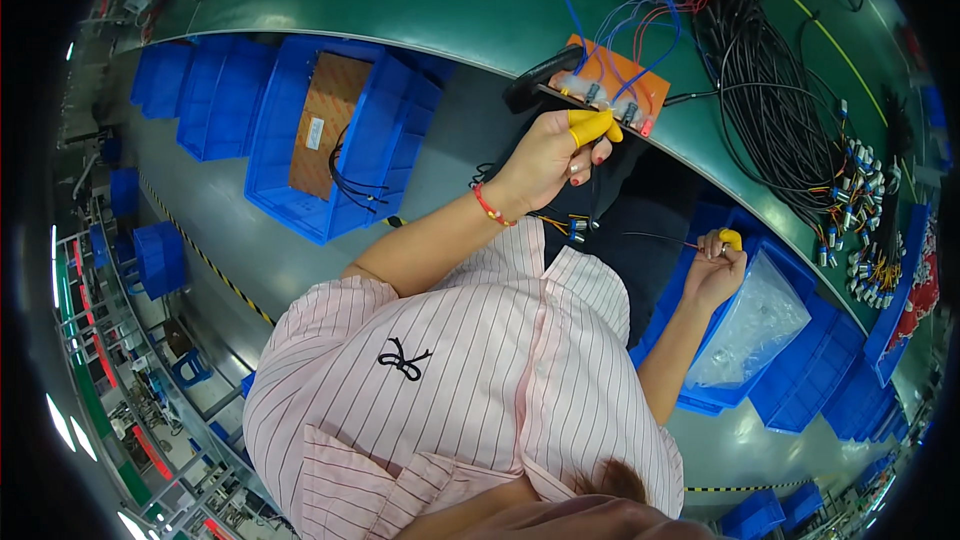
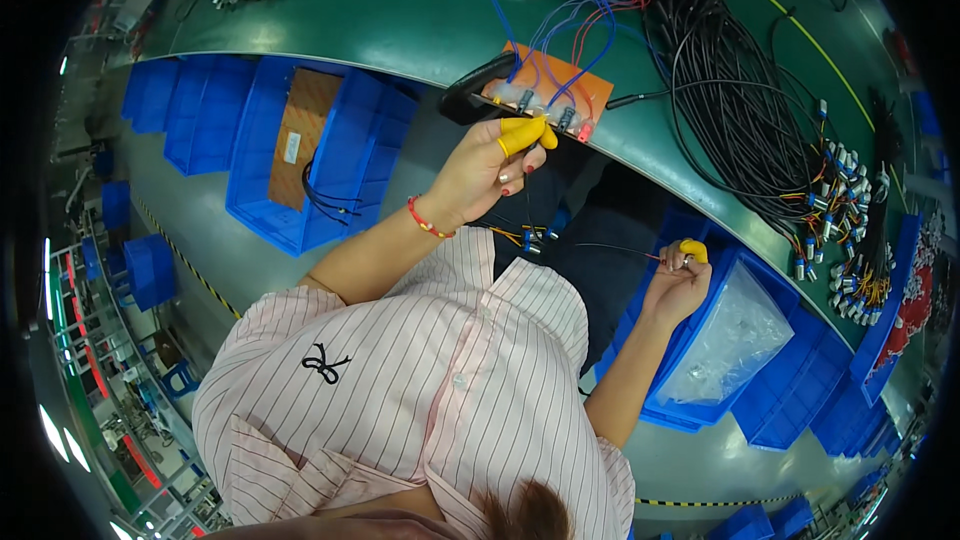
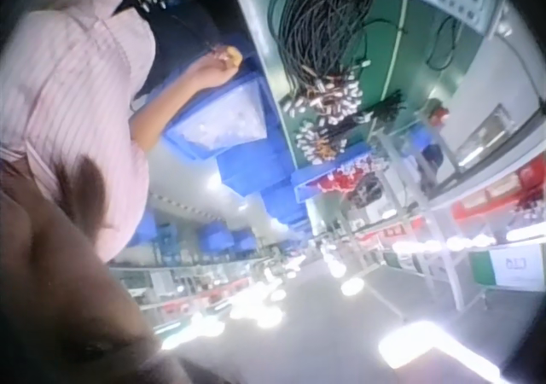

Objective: Testing individual wires and then bundling them into a wire harness using tape and labels.

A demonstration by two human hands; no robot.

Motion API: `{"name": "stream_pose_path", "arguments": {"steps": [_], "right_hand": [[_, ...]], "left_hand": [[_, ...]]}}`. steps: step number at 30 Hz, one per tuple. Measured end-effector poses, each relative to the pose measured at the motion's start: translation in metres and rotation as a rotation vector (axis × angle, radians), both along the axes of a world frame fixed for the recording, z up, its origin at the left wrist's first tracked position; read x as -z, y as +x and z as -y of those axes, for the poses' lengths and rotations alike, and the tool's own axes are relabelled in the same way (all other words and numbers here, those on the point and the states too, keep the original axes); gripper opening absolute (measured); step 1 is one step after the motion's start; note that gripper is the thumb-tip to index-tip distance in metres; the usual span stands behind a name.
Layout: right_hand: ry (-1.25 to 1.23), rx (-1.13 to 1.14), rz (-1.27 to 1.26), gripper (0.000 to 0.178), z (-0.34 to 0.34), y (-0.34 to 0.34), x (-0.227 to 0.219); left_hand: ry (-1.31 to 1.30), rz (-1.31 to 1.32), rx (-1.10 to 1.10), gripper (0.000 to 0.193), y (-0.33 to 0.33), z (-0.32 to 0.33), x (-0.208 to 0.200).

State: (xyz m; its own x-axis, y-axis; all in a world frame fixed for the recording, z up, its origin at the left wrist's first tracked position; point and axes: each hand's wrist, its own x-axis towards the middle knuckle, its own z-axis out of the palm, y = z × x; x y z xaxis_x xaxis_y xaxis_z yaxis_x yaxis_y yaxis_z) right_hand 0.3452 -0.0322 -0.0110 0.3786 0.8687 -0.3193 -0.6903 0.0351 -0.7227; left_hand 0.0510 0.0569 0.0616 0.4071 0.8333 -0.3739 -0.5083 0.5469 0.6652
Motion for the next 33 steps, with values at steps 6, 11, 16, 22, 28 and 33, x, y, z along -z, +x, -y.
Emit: {"name": "stream_pose_path", "arguments": {"steps": [6,11,16,22,28,33], "right_hand": [[0.075,0.032,0.037,0.018,0.006,0.022,-0.014],[0.168,0.059,0.139,0.02,0.02,0.058,-0.035],[0.15,0.15,0.151,0.015,0.014,0.072,-0.074],[0.402,0.072,0.129,0.015,-0.018,0.104,-0.113],[0.53,0.138,0.099,0.019,-0.058,0.161,-0.139],[0.485,0.09,0.231,0.022,-0.084,0.18,-0.133]], "left_hand": [[-0.011,-0.028,-0.089,0.02,0.008,0.007,-0.002],[-0.014,-0.121,-0.054,0.02,0.006,0.01,-0.014],[0.451,-0.266,0.378,0.024,0.001,0.058,-0.007],[0.428,-0.167,0.258,0.028,0.01,-0.024,-0.062],[0.839,-0.26,0.073,0.043,0.065,-0.075,-0.071],[0.944,-0.281,0.212,0.03,0.021,-0.053,-0.063]]}}
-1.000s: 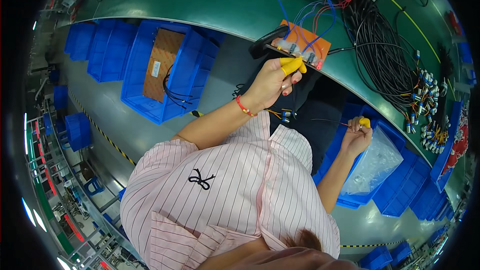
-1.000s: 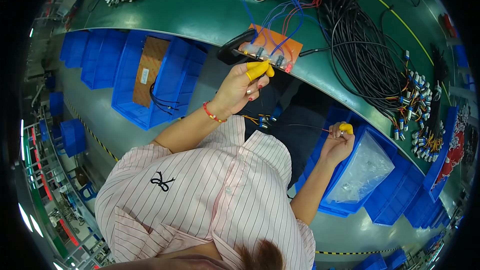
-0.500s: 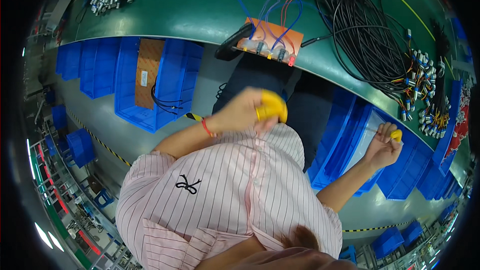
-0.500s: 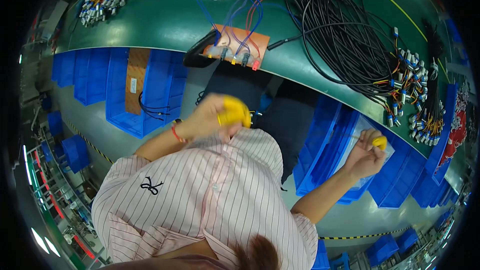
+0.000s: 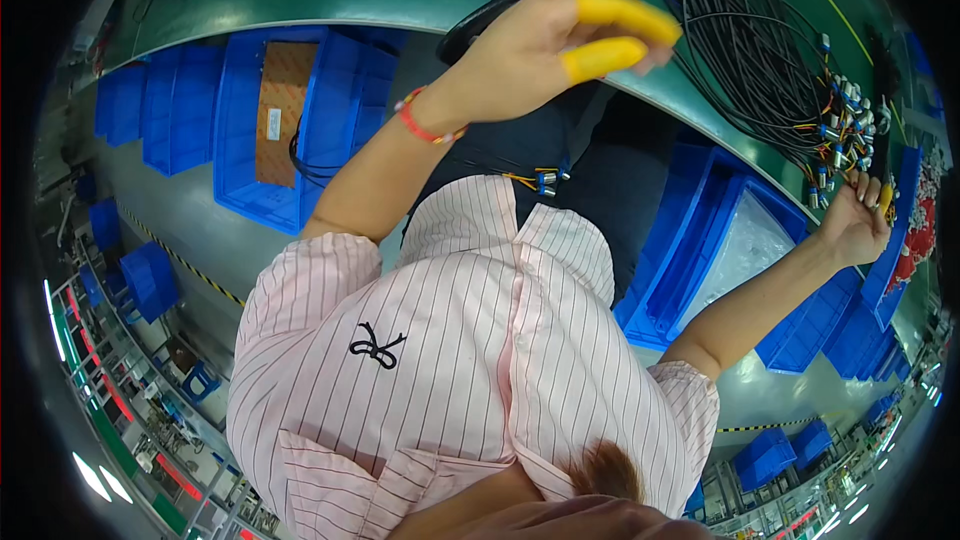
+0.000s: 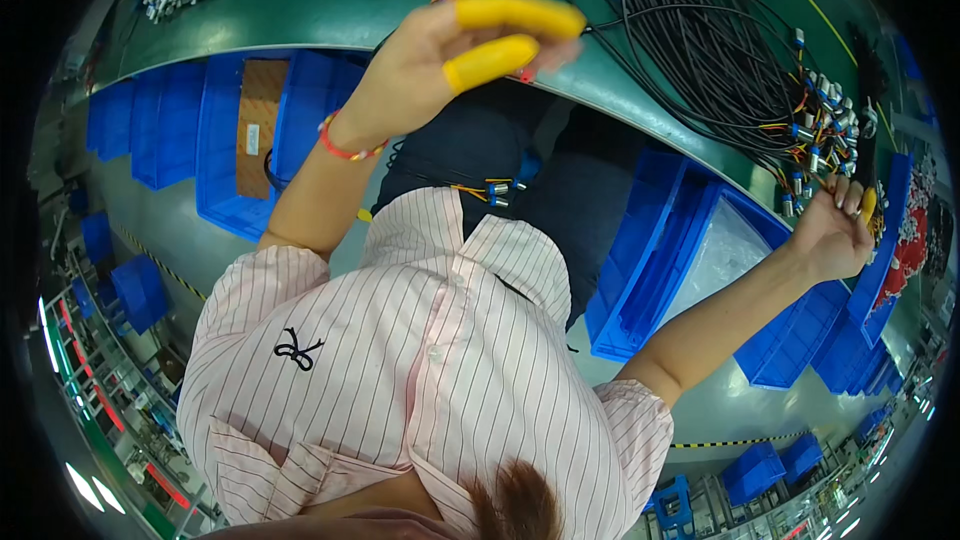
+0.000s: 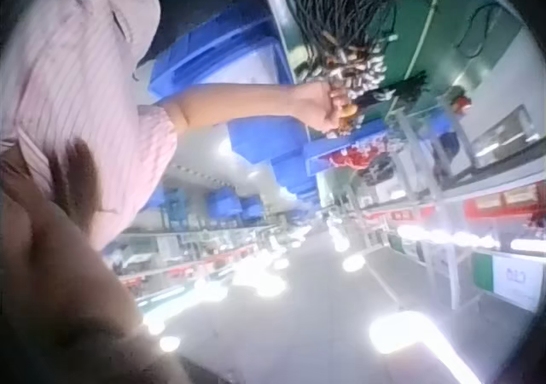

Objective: Testing individual wires and then bundling them into a wire harness using tape and labels.

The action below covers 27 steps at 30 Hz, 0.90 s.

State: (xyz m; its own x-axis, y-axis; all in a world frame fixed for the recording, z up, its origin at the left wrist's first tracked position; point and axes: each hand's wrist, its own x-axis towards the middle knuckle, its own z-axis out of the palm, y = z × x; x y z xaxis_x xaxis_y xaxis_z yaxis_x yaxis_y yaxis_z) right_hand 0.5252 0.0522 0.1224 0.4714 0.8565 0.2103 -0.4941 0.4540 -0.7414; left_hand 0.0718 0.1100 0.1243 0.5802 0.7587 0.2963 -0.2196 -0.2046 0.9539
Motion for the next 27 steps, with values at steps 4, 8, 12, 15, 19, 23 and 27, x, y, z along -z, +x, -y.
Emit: {"name": "stream_pose_path", "arguments": {"steps": [4,8,12,15,19,23,27], "right_hand": [[-0.041,0.003,0.09,0.027,-0.034,0.015,0.01],[-0.055,0.027,0.138,0.036,-0.072,0.039,0.024],[-0.08,0.143,0.237,0.04,-0.105,0.031,0.026],[-0.199,0.45,0.513,0.038,-0.133,0.063,0.043],[-0.335,0.863,2.033,0.034,-0.11,-0.034,0.02],[0.066,0.672,1.779,0.03,-0.04,-0.147,0.012],[0.137,-0.081,1.576,0.036,0.041,-0.255,0.049]], "left_hand": [[-0.37,-0.256,0.053,0.021,-0.054,0.056,0.053],[-0.01,-0.768,-0.126,0.017,-0.074,0.104,0.108],[0.256,-0.9,-0.154,0.019,-0.065,0.126,0.123],[0.444,-0.993,-0.118,0.016,-0.055,0.12,0.13],[0.426,-0.97,-0.089,0.014,-0.052,0.119,0.136],[0.11,-0.77,-0.157,0.014,-0.055,0.112,0.126],[-0.289,-0.441,-0.133,0.014,-0.048,0.104,0.082]]}}
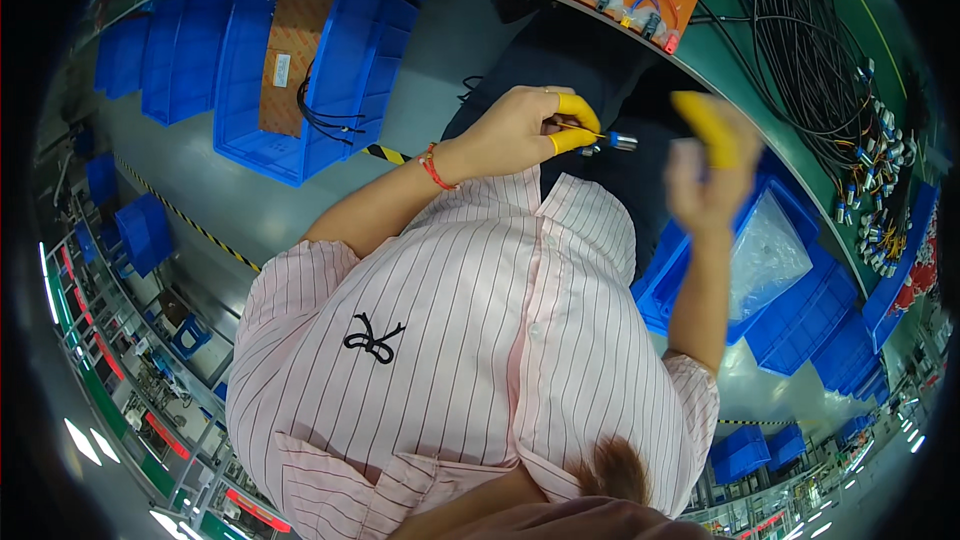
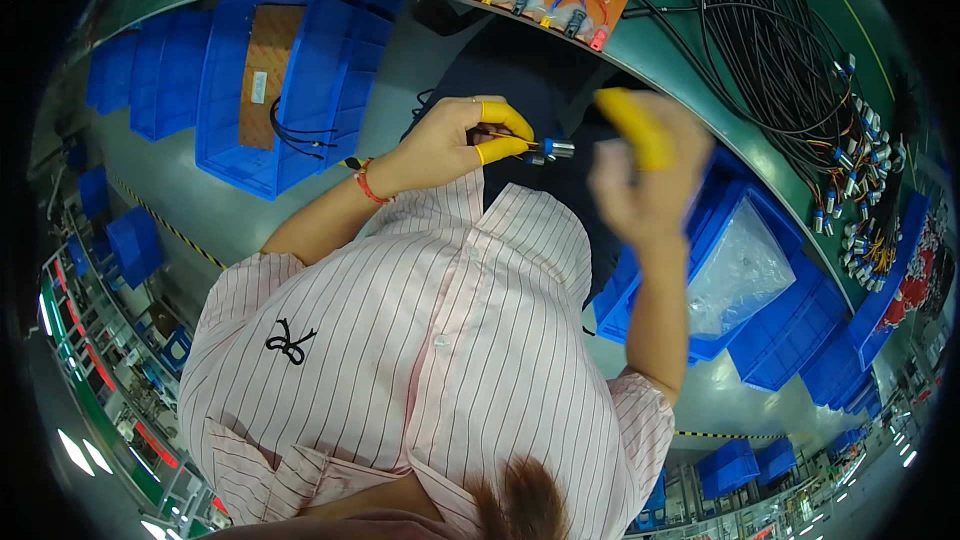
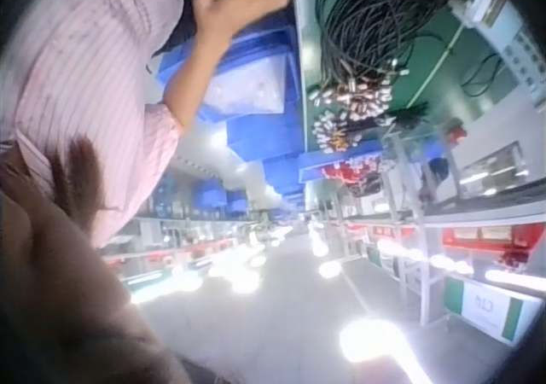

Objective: Testing individual wires and then bundling them into a wire harness using tape and labels.

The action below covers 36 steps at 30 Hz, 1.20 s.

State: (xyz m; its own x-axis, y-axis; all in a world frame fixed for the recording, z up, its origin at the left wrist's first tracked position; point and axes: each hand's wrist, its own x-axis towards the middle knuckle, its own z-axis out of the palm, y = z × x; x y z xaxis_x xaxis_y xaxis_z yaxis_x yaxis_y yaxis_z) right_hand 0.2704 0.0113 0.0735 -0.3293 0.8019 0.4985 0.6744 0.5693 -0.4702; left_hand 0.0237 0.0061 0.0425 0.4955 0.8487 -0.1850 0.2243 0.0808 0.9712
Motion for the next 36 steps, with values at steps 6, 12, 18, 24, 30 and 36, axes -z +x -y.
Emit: {"name": "stream_pose_path", "arguments": {"steps": [6,12,18,24,30,36], "right_hand": [[-0.909,0.089,-0.73,0.031,0.048,-0.021,0.039],[-0.541,0.242,-1.621,0.017,0.043,0.101,0.047],[-0.18,0.756,-1.733,0.026,0.059,0.154,0.033],[-0.481,0.565,-1.837,0.028,0.08,0.167,0.082],[-0.656,0.347,-1.861,0.025,0.072,0.121,0.094],[-0.681,0.441,-1.797,0.013,0.05,0.074,0.081]], "left_hand": [[-0.025,0.048,0.01,0.016,-0.002,-0.011,-0.01],[0.183,-0.173,-0.014,0.02,-0.027,-0.024,-0.002],[-0.025,0.086,-0.25,0.023,-0.03,-0.024,-0.002],[-0.283,0.737,-0.351,0.028,0.003,-0.019,0.008],[-0.317,0.778,-0.24,0.026,0.014,-0.026,0.005],[-0.419,0.749,-0.246,0.026,0.014,-0.027,0.003]]}}
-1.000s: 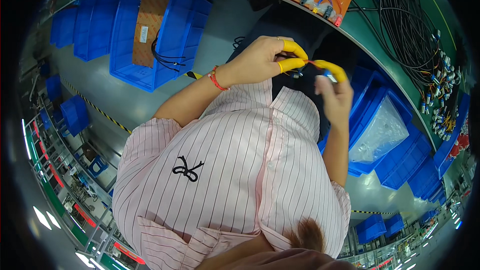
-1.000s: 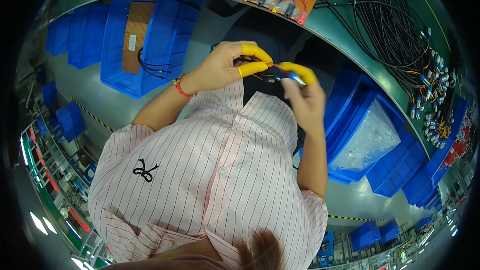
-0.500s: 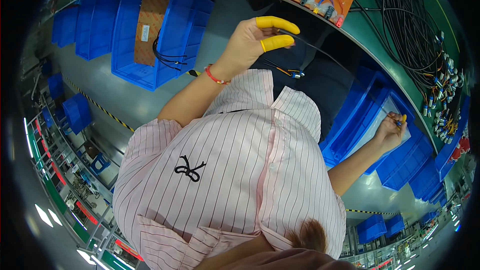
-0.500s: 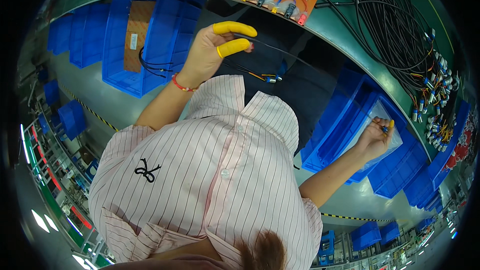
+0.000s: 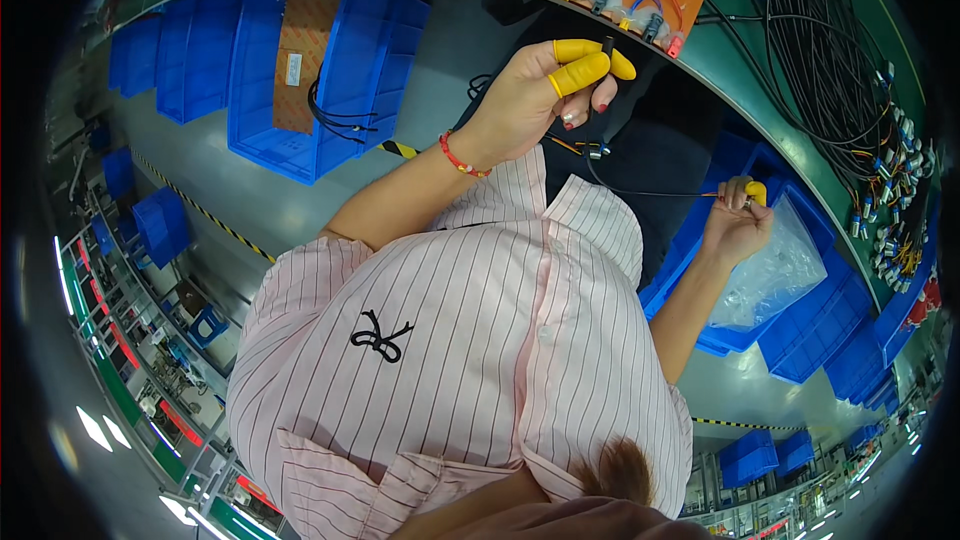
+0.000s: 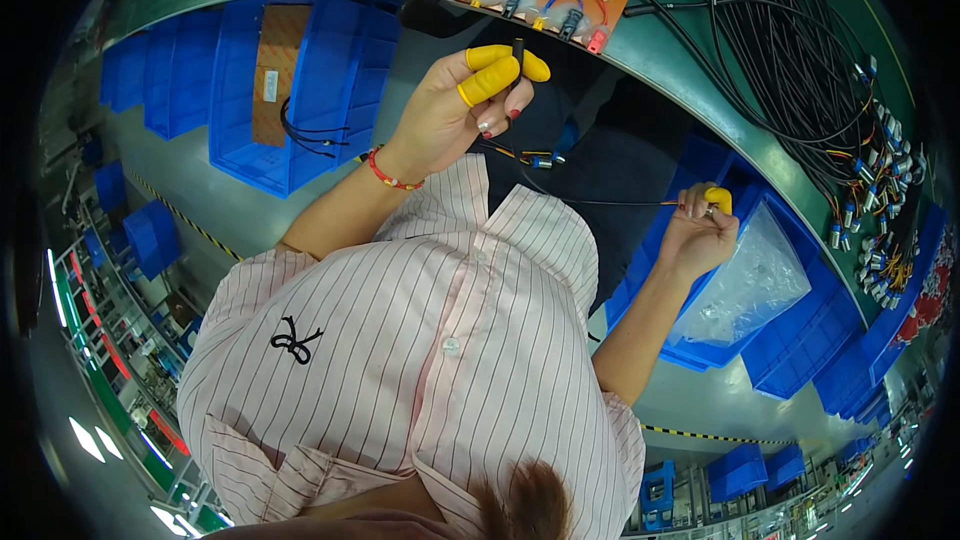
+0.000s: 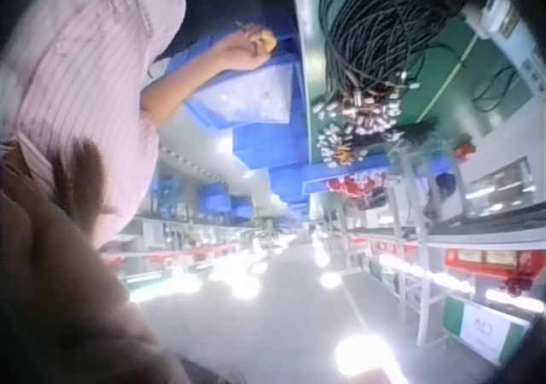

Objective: Testing individual wires and then bundling them into a wire harness using tape and labels.

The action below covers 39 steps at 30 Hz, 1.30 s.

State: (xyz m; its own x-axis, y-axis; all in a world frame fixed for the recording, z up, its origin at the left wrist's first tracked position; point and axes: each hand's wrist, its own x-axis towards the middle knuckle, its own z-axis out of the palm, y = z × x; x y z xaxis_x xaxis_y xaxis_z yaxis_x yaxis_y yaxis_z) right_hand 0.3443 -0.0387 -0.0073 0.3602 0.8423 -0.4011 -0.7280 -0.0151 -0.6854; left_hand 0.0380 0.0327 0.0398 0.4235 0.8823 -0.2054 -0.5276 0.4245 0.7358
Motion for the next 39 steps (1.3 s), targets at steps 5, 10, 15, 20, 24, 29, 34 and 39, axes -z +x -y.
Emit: {"name": "stream_pose_path", "arguments": {"steps": [5,10,15,20,24,29,34,39], "right_hand": [[0.011,-0.022,0.097,0.014,-0.007,-0.016,-0.002],[0.06,-0.065,0.107,0.02,-0.007,-0.016,0.003],[0.115,-0.13,0.1,0.024,-0.002,-0.007,0.015],[0.042,-0.08,0.079,0.024,-0.003,-0.012,0.013],[0.03,-0.095,0.097,0.024,-0.004,-0.015,0.013],[0.003,-0.071,0.092,0.023,-0.004,-0.017,0.01],[0.0,-0.064,0.095,0.021,-0.004,-0.017,0.011],[-0.014,-0.063,0.096,0.02,-0.004,-0.02,0.012]], "left_hand": [[-0.042,-0.006,0.019,0.023,0.001,-0.003,-0.001],[-0.097,0.008,0.023,0.022,0.002,-0.006,0.0],[-0.09,-0.02,0.035,0.019,0.002,-0.008,-0.002],[-0.139,-0.098,0.026,0.013,0.005,-0.011,-0.005],[-0.153,-0.071,0.04,0.01,0.007,-0.015,-0.007],[-0.165,-0.013,0.013,0.013,0.008,-0.02,-0.01],[-0.192,0.009,-0.004,0.019,0.006,-0.018,-0.01],[-0.222,0.036,-0.01,0.019,0.005,-0.019,-0.011]]}}
